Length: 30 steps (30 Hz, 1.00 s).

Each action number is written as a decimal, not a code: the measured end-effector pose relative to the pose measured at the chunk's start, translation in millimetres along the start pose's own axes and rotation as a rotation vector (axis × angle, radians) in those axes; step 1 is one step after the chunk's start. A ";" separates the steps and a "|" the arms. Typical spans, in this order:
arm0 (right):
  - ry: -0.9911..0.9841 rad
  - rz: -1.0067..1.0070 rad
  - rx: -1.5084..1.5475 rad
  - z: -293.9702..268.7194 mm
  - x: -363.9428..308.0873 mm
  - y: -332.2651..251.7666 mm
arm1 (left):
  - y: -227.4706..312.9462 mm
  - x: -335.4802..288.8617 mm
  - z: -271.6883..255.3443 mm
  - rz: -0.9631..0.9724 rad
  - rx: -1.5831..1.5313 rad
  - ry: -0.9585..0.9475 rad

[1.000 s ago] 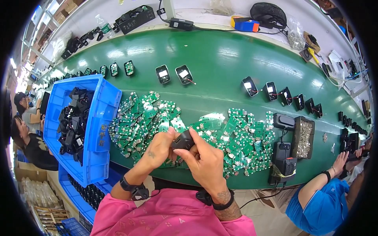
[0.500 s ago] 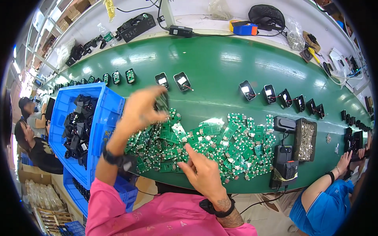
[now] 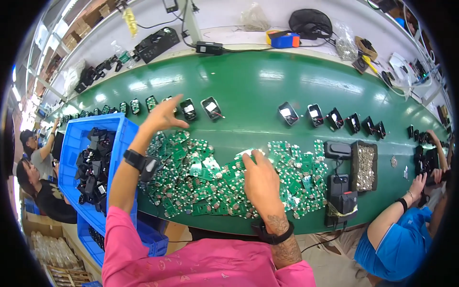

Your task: The person picks up a circuit board and a black plastic housing, fits the board into the housing by hand, and places the assembled unit onto the green conveyor belt.

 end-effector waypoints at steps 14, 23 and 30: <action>0.221 0.032 0.292 -25.3 9.7 13.1 | 43.5 -39.4 -29.6 -0.266 -0.732 0.108; -0.047 0.523 1.019 -23.0 -25.4 -11.8 | 177.2 -157.8 -11.8 -0.150 -0.899 -0.272; 0.020 0.414 0.958 -31.7 -46.0 -14.4 | 173.9 -169.9 20.0 -0.288 -0.936 -0.346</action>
Point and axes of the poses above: each hand's wrist, its own x-axis towards the middle knuckle, its own z-axis out of the palm, y = z × x, the point moved 6 cm from there along x, towards the middle knuckle, and after that the axes turned 12 degrees about y, right-handed, at the moved point
